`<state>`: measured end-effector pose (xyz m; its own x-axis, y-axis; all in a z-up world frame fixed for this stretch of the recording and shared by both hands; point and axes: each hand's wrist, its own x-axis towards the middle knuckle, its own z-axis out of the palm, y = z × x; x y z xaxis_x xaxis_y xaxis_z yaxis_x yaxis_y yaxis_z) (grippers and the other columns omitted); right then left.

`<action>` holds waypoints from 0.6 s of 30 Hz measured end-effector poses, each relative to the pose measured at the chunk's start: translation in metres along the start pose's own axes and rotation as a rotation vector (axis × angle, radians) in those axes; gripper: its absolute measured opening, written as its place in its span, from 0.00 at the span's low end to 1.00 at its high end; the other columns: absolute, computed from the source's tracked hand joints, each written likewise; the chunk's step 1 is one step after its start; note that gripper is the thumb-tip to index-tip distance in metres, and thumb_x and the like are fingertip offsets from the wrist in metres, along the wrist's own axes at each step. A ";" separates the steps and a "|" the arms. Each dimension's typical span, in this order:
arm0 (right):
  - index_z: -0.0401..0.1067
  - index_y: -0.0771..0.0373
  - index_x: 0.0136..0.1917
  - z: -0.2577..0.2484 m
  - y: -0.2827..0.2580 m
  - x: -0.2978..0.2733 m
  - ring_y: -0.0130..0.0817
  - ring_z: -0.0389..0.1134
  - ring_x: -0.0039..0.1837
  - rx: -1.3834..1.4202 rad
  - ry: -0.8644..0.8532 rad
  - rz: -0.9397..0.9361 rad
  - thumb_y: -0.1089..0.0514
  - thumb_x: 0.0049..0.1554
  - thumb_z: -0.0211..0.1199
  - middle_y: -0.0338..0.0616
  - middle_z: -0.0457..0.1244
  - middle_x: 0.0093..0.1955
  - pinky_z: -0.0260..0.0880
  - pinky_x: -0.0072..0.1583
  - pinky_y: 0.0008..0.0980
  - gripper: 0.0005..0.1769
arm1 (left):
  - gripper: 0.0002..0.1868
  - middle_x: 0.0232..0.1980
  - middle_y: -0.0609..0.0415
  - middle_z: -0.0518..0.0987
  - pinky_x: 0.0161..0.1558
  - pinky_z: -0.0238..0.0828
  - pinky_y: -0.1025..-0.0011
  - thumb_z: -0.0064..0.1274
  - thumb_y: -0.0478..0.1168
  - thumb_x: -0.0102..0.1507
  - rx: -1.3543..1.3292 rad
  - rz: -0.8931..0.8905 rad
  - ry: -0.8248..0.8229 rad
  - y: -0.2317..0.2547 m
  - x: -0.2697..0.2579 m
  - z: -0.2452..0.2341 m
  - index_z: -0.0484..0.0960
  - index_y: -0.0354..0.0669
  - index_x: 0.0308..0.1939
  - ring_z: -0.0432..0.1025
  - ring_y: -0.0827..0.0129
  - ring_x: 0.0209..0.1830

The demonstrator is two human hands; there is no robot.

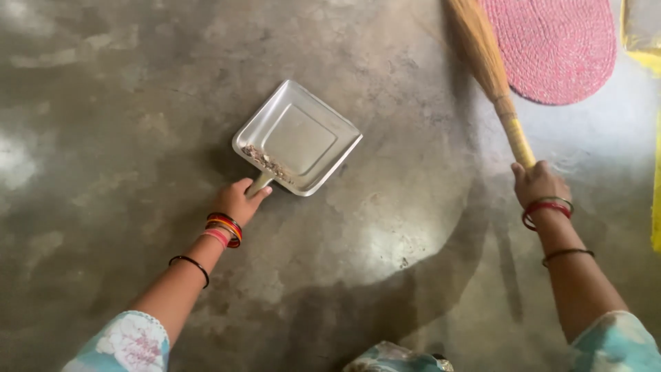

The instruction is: The person is sweeping the floor using a broom and collecting the dirt into a dustpan.

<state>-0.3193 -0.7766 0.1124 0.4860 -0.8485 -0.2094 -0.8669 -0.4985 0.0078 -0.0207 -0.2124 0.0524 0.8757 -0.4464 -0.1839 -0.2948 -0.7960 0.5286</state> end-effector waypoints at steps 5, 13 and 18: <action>0.69 0.68 0.59 0.045 0.000 0.013 0.70 0.69 0.55 0.101 -0.031 -0.053 0.29 0.67 0.52 0.72 0.68 0.51 0.69 0.55 0.60 0.37 | 0.28 0.42 0.41 0.83 0.42 0.74 0.53 0.59 0.62 0.59 -0.078 0.001 -0.021 0.023 0.018 0.005 0.83 0.44 0.51 0.78 0.44 0.41; 0.66 0.55 0.59 0.030 0.001 -0.087 0.60 0.73 0.46 -0.036 -0.290 -0.324 0.29 0.61 0.49 0.57 0.71 0.43 0.72 0.49 0.55 0.31 | 0.26 0.45 0.40 0.84 0.48 0.74 0.57 0.61 0.57 0.59 -0.083 -0.073 -0.106 0.036 0.049 -0.003 0.84 0.47 0.55 0.78 0.46 0.44; 0.65 0.54 0.56 -0.008 0.043 -0.103 0.54 0.72 0.41 -0.028 -0.271 -0.362 0.27 0.58 0.48 0.54 0.70 0.37 0.75 0.44 0.52 0.31 | 0.25 0.44 0.42 0.84 0.45 0.74 0.58 0.62 0.58 0.58 -0.071 -0.002 -0.033 0.030 0.044 0.003 0.85 0.48 0.53 0.78 0.48 0.43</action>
<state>-0.4051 -0.7123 0.1424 0.7075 -0.5431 -0.4521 -0.6413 -0.7622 -0.0879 0.0078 -0.2569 0.0573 0.8630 -0.4587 -0.2118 -0.2638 -0.7665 0.5855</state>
